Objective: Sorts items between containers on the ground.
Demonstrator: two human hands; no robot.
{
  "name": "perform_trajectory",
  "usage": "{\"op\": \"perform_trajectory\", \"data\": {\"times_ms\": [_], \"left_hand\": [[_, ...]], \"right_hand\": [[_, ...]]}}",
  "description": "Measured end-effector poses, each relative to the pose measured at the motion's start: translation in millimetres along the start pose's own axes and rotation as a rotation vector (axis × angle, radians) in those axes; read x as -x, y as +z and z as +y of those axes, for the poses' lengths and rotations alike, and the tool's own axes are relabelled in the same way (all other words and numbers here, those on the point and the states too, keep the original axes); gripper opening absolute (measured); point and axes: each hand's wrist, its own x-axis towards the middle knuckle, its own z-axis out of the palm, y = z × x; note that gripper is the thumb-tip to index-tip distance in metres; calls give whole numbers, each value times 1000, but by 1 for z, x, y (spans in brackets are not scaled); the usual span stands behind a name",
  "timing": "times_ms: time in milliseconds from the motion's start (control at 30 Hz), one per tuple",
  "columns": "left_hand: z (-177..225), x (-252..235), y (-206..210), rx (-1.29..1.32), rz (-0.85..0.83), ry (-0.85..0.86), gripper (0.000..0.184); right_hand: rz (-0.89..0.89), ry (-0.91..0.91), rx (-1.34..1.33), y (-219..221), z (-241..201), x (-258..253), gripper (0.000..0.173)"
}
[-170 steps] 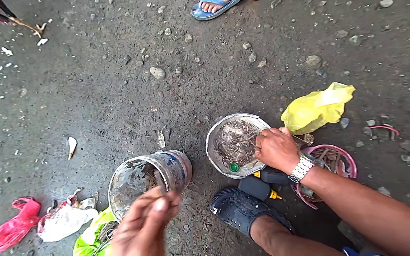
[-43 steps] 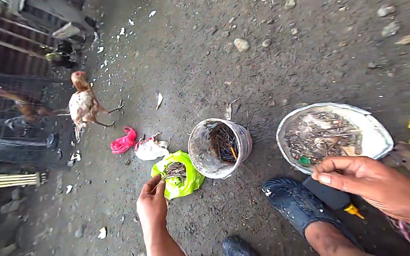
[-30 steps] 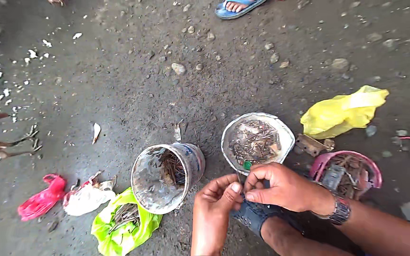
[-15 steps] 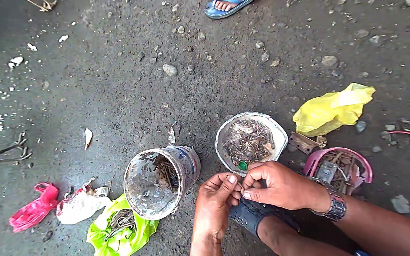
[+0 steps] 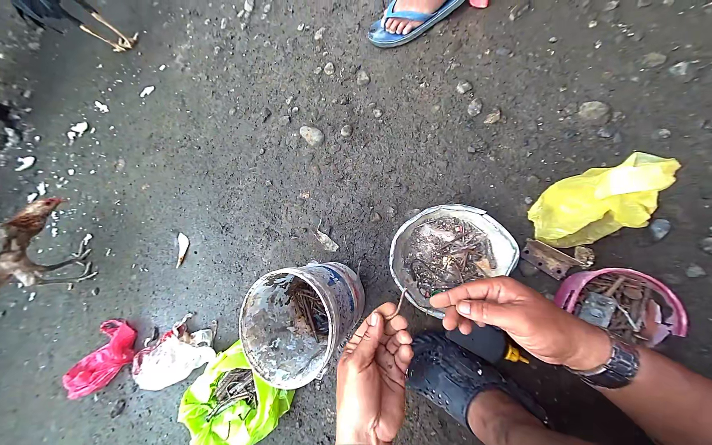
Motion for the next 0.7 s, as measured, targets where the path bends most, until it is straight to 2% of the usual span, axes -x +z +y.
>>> {"op": "perform_trajectory", "data": {"times_ms": [100, 200, 533, 633, 700], "left_hand": [[0, 7, 9, -207, 86, 110, 32], [1, 11, 12, -332, 91, 171, 32], [0, 15, 11, -513, 93, 249, 32], [14, 30, 8, -583, 86, 298, 33], [36, 46, 0, -704, 118, 417, 33]], "right_hand": [[-2, 2, 20, 0, -1, 0, 33], [-7, -1, 42, 1, -2, 0, 33], [14, -9, 81, 5, -3, 0, 31], [8, -10, 60, 3, -4, 0, 35], [-21, 3, -2, -1, -3, -1, 39]]}}
